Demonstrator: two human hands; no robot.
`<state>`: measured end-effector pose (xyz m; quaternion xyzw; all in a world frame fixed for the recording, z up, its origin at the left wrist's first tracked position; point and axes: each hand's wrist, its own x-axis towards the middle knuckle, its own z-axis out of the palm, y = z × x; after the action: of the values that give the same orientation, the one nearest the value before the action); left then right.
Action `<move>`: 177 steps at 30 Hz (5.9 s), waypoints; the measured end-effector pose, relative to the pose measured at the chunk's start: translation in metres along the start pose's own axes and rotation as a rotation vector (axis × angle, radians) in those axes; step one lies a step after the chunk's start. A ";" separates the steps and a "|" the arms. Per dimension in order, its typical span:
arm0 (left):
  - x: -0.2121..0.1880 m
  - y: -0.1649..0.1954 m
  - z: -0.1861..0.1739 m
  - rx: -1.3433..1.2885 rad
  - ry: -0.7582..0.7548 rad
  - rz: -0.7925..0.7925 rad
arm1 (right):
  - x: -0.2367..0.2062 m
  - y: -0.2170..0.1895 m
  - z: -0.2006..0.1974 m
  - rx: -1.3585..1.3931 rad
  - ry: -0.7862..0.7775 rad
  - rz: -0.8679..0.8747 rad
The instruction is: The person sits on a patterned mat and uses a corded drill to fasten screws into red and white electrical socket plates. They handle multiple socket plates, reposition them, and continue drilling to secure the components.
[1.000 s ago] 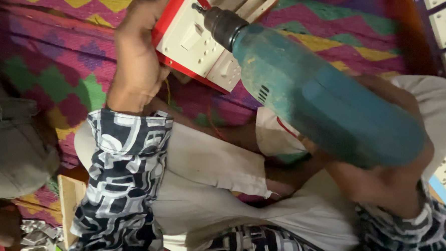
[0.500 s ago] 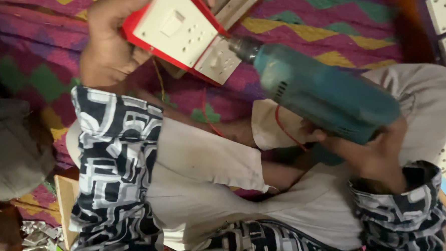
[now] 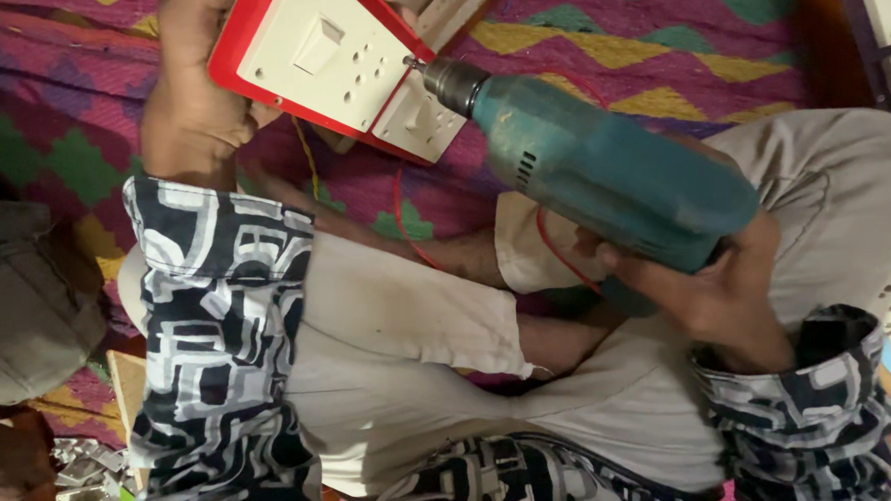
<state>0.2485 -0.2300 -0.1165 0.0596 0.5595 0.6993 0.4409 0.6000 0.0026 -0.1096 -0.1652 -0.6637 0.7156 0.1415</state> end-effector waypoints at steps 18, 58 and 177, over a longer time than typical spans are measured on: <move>0.018 -0.026 -0.011 -0.046 0.028 -0.011 | 0.000 0.006 -0.002 -0.156 -0.016 -0.092; -0.011 0.016 0.011 0.333 -0.034 -0.198 | -0.004 -0.001 0.010 -0.160 -0.105 0.005; -0.048 0.017 0.087 0.244 -0.189 0.384 | 0.066 -0.042 0.115 -0.648 0.097 -0.459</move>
<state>0.3183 -0.1993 -0.0503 0.2826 0.5746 0.6889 0.3398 0.4908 -0.0697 -0.0640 -0.0824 -0.8673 0.4103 0.2696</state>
